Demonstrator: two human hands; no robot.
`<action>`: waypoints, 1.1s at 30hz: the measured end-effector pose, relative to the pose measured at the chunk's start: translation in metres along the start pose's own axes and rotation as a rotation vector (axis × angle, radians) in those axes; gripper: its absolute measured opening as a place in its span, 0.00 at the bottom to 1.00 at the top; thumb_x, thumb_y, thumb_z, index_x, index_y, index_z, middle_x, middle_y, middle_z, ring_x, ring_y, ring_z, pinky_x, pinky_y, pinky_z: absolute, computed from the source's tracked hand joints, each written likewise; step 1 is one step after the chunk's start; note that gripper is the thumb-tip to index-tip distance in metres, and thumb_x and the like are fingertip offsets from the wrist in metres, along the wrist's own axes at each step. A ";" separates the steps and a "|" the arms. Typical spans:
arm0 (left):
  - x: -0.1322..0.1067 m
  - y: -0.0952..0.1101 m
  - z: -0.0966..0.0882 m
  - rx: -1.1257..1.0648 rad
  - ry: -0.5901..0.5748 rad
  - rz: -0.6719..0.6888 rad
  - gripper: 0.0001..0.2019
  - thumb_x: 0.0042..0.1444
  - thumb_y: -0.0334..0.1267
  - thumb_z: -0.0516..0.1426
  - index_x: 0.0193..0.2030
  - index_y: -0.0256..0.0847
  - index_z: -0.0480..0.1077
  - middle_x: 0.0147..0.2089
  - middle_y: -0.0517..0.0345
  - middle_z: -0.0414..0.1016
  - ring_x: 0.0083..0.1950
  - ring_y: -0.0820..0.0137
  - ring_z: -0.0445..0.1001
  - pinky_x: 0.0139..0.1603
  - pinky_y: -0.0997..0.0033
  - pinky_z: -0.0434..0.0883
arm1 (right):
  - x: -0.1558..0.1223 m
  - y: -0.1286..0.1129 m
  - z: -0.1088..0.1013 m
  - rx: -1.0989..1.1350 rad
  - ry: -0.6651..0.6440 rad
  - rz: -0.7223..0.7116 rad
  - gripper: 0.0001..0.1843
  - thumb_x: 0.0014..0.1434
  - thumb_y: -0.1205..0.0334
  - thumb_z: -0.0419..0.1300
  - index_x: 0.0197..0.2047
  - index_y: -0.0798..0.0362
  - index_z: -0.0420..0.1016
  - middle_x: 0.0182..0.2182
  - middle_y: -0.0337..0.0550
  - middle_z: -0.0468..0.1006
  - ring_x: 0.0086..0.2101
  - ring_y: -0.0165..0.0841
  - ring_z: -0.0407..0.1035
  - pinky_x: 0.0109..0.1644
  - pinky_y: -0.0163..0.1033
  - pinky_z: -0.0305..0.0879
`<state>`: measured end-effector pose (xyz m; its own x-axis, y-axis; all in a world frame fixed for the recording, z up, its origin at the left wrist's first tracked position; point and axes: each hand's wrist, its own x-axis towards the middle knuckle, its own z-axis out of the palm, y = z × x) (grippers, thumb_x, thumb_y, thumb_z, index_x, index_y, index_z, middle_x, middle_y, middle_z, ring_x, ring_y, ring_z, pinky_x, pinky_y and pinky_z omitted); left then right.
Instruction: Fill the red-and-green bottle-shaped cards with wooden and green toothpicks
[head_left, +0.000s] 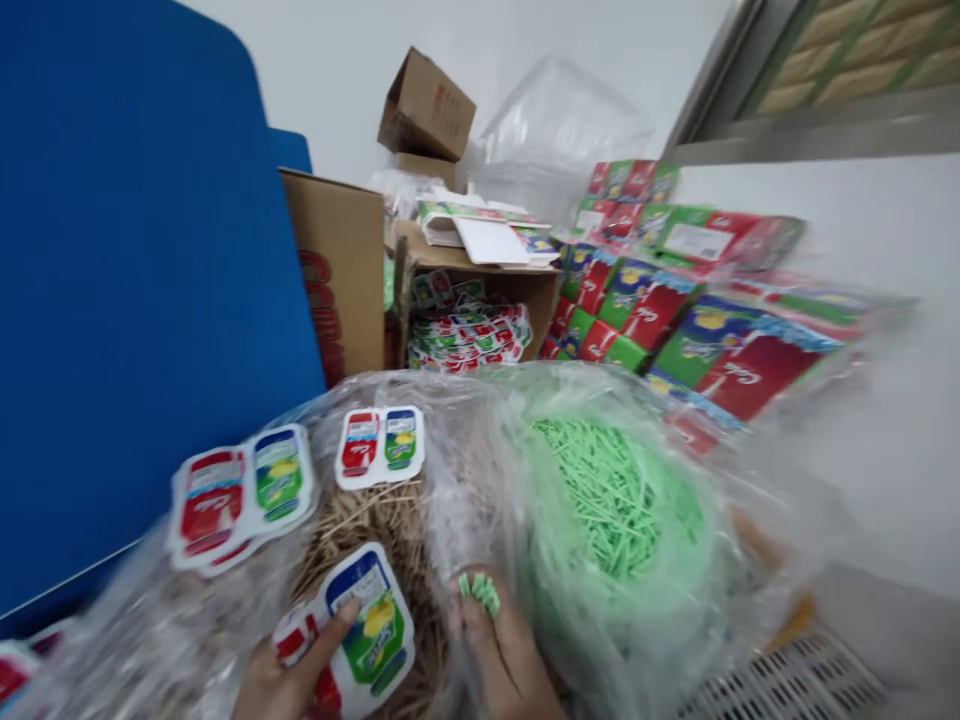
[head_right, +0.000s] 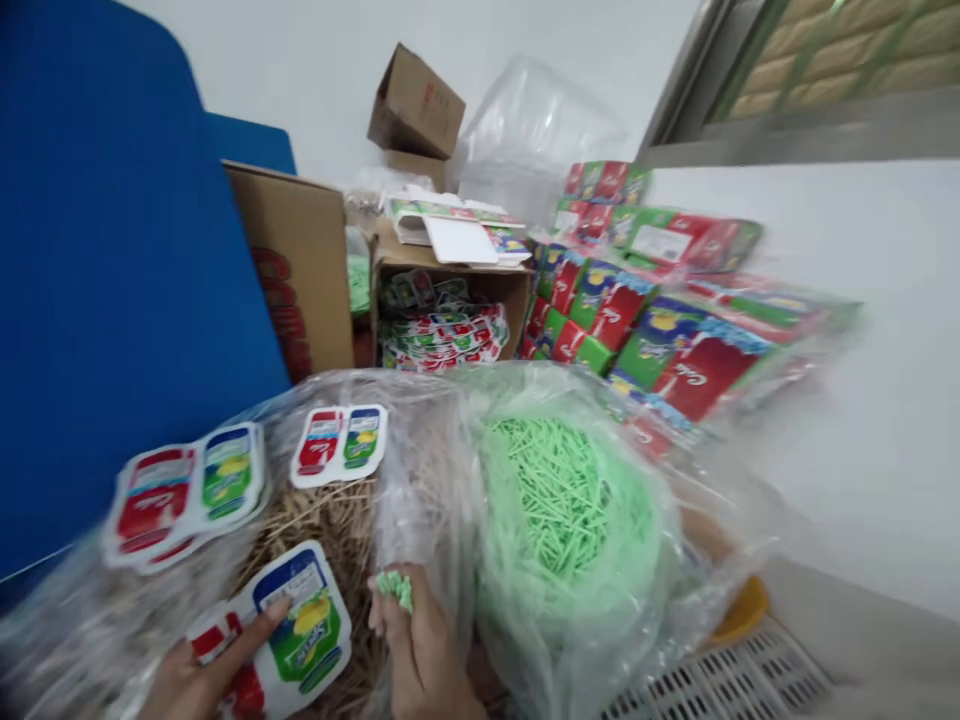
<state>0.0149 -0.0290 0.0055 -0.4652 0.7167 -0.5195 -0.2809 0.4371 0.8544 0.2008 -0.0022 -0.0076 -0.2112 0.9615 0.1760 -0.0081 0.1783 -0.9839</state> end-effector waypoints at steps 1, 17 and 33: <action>-0.002 -0.006 -0.004 -0.030 -0.004 0.002 0.19 0.32 0.46 0.68 0.30 0.37 0.73 0.23 0.56 0.82 0.29 0.53 0.81 0.29 0.63 0.79 | -0.002 0.010 0.008 -0.036 -0.039 -0.034 0.17 0.66 0.49 0.44 0.41 0.50 0.68 0.27 0.38 0.68 0.30 0.32 0.64 0.38 0.35 0.63; 0.016 -0.057 -0.033 0.165 -0.140 0.101 0.20 0.40 0.56 0.63 0.24 0.39 0.71 0.22 0.60 0.77 0.28 0.60 0.77 0.32 0.67 0.75 | -0.033 0.066 0.030 -0.146 -0.279 -0.161 0.14 0.67 0.61 0.43 0.50 0.47 0.66 0.36 0.44 0.71 0.35 0.35 0.66 0.42 0.39 0.64; 0.021 -0.070 -0.031 0.244 -0.138 0.147 0.21 0.44 0.58 0.60 0.25 0.38 0.71 0.22 0.58 0.77 0.27 0.61 0.76 0.28 0.69 0.73 | -0.035 0.069 0.022 -0.178 -0.299 -0.203 0.15 0.66 0.66 0.44 0.52 0.45 0.63 0.37 0.43 0.71 0.35 0.35 0.67 0.42 0.38 0.64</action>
<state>-0.0015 -0.0616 -0.0650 -0.3633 0.8414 -0.4000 -0.0017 0.4288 0.9034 0.1864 -0.0279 -0.0818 -0.4979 0.8046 0.3238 0.0852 0.4169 -0.9050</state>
